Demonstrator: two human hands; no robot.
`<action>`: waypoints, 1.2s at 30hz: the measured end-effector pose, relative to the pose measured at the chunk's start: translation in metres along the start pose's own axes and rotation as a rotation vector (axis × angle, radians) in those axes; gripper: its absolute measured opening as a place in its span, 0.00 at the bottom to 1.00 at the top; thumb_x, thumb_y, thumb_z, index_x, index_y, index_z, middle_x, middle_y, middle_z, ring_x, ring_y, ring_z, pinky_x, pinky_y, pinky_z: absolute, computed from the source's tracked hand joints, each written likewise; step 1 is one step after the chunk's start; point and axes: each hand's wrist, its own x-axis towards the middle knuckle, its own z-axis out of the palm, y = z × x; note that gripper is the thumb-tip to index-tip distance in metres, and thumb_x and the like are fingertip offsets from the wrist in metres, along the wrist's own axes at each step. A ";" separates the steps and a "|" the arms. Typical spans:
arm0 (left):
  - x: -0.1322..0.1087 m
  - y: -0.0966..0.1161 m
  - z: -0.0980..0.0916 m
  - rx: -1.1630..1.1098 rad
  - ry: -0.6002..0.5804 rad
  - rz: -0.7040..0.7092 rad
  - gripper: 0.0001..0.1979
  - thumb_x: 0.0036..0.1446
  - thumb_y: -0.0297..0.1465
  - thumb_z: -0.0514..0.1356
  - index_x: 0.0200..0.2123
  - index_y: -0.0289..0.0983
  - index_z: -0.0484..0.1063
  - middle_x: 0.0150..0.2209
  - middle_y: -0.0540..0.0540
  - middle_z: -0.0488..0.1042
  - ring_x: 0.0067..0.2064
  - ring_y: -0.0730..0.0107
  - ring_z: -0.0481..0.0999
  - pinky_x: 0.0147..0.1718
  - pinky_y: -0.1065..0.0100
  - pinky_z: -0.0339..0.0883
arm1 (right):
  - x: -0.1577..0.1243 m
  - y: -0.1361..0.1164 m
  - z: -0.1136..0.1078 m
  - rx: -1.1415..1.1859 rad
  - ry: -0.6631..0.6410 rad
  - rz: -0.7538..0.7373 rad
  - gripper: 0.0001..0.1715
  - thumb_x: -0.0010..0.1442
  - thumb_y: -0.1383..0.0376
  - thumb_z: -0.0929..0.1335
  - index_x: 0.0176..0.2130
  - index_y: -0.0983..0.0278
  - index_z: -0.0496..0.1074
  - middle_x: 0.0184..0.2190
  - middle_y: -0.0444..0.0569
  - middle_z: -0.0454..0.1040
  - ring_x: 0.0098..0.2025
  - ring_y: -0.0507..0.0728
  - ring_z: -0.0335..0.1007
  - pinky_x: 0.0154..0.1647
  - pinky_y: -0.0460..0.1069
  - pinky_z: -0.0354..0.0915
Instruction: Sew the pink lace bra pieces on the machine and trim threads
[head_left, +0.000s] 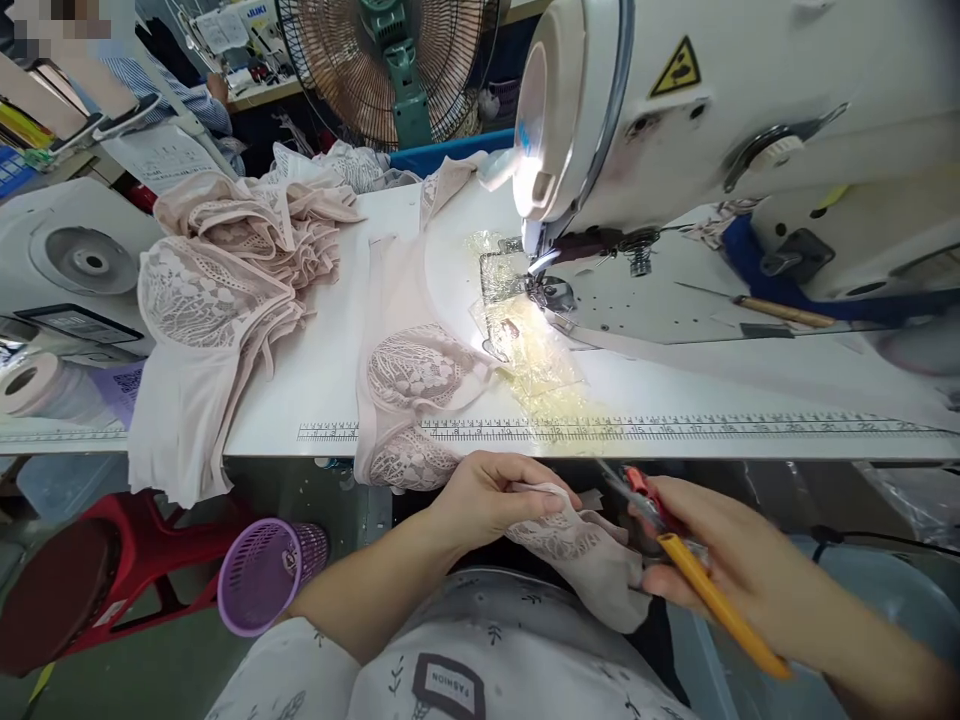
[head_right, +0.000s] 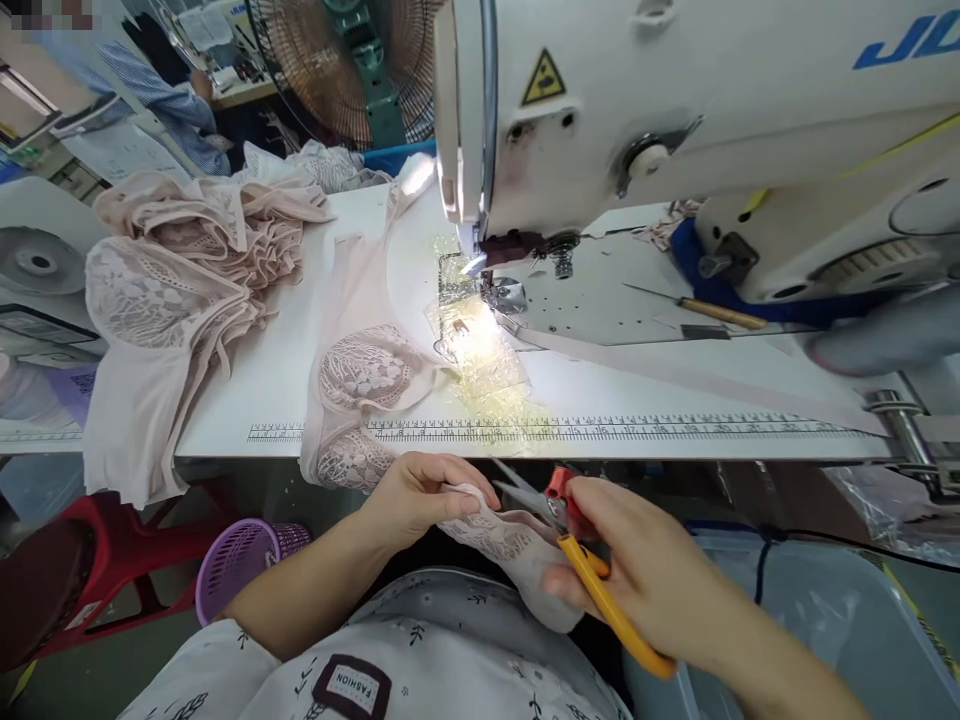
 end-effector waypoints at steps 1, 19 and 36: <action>0.000 0.001 -0.001 0.006 -0.002 -0.002 0.12 0.39 0.37 0.73 0.24 0.34 0.79 0.29 0.44 0.79 0.33 0.67 0.76 0.33 0.67 0.69 | -0.002 0.003 -0.006 -0.094 -0.039 0.024 0.26 0.53 0.42 0.66 0.25 0.59 0.58 0.21 0.43 0.63 0.22 0.53 0.57 0.20 0.48 0.58; 0.007 0.002 0.001 0.208 -0.040 0.023 0.15 0.44 0.40 0.71 0.25 0.33 0.79 0.29 0.43 0.77 0.30 0.69 0.76 0.30 0.68 0.69 | -0.016 0.008 -0.023 -0.317 -0.212 0.260 0.24 0.52 0.41 0.65 0.28 0.59 0.65 0.24 0.47 0.69 0.24 0.58 0.65 0.23 0.50 0.58; 0.005 0.008 0.003 0.259 -0.126 0.002 0.13 0.45 0.38 0.71 0.27 0.33 0.80 0.31 0.43 0.77 0.31 0.70 0.74 0.30 0.71 0.68 | -0.013 -0.003 -0.021 -0.358 -0.099 0.170 0.33 0.52 0.34 0.60 0.26 0.59 0.66 0.23 0.48 0.69 0.24 0.57 0.67 0.21 0.50 0.59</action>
